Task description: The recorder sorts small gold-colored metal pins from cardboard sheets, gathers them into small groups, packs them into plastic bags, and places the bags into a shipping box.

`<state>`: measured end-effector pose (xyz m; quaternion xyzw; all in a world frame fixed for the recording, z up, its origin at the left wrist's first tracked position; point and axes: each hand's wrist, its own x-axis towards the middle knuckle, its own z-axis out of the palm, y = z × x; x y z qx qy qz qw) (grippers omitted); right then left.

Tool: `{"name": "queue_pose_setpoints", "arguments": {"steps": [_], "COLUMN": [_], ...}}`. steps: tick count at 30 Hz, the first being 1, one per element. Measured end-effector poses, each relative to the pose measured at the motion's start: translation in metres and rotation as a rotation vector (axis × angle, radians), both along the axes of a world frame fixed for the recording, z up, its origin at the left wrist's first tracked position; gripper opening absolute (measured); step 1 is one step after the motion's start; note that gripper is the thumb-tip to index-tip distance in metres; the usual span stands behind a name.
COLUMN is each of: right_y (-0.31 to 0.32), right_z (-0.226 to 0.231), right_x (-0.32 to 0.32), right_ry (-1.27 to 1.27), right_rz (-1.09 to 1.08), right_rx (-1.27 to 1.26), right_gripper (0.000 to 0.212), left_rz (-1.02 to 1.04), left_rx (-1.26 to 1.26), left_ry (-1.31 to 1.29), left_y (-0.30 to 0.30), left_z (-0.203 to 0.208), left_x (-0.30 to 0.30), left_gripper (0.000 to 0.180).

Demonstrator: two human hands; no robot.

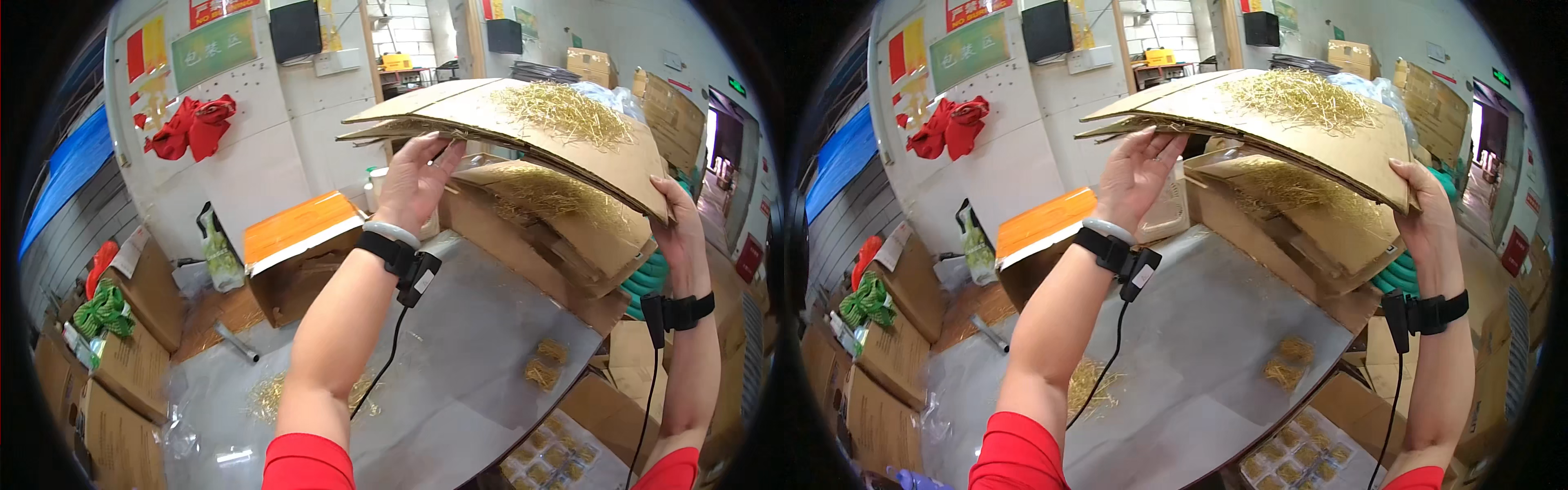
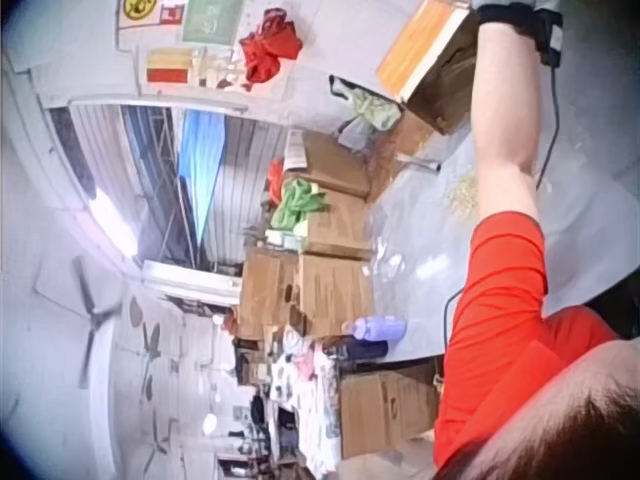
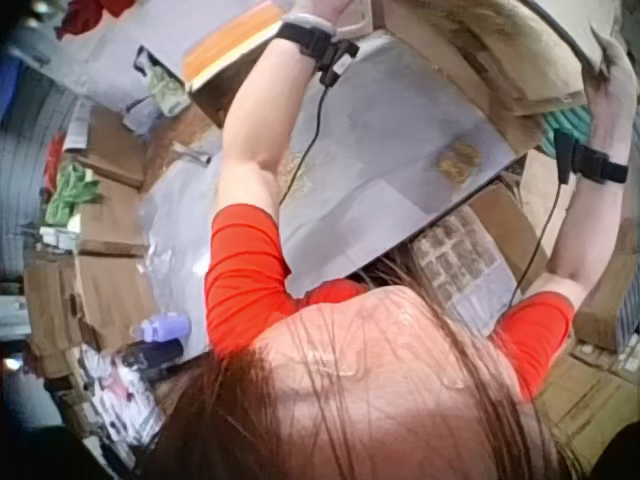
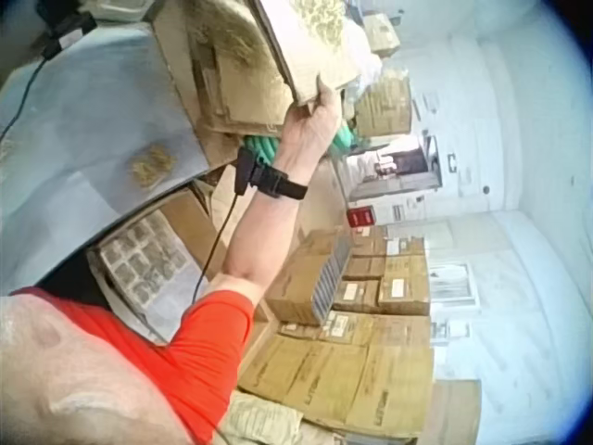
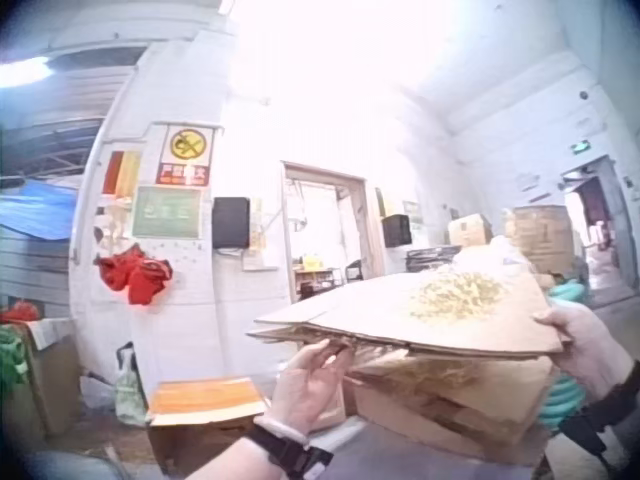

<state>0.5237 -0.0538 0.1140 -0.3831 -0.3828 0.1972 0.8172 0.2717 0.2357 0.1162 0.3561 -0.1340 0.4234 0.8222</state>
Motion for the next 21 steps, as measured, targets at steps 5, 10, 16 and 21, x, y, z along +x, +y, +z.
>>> {"name": "queue_pose_setpoints", "arguments": {"steps": [5, 10, 16, 21], "right_y": [0.028, 0.09, 0.178, 0.26], "right_z": [-0.007, -0.028, -0.054, -0.08], "right_x": [-0.025, -0.055, -0.103, -0.148], "right_ry": [0.095, 0.17, 0.213, 0.193], "right_rz": [0.254, 0.363, 0.526, 0.737], "right_rx": [0.011, -0.025, -0.053, 0.002], "right_gripper": [0.027, 0.025, 0.026, 0.042], "left_rz": [0.083, 0.252, 0.378, 0.497], "left_rx": [0.063, 0.041, 0.058, -0.017], "left_ry": [-0.014, 0.04, 0.112, 0.219], "left_y": [-0.002, -0.01, -0.023, -0.028], "left_z": [0.008, 0.007, -0.012, -0.04], "left_x": [-0.077, -0.165, -0.263, -0.32], "left_gripper": [0.025, 0.026, 0.034, 0.039]}}
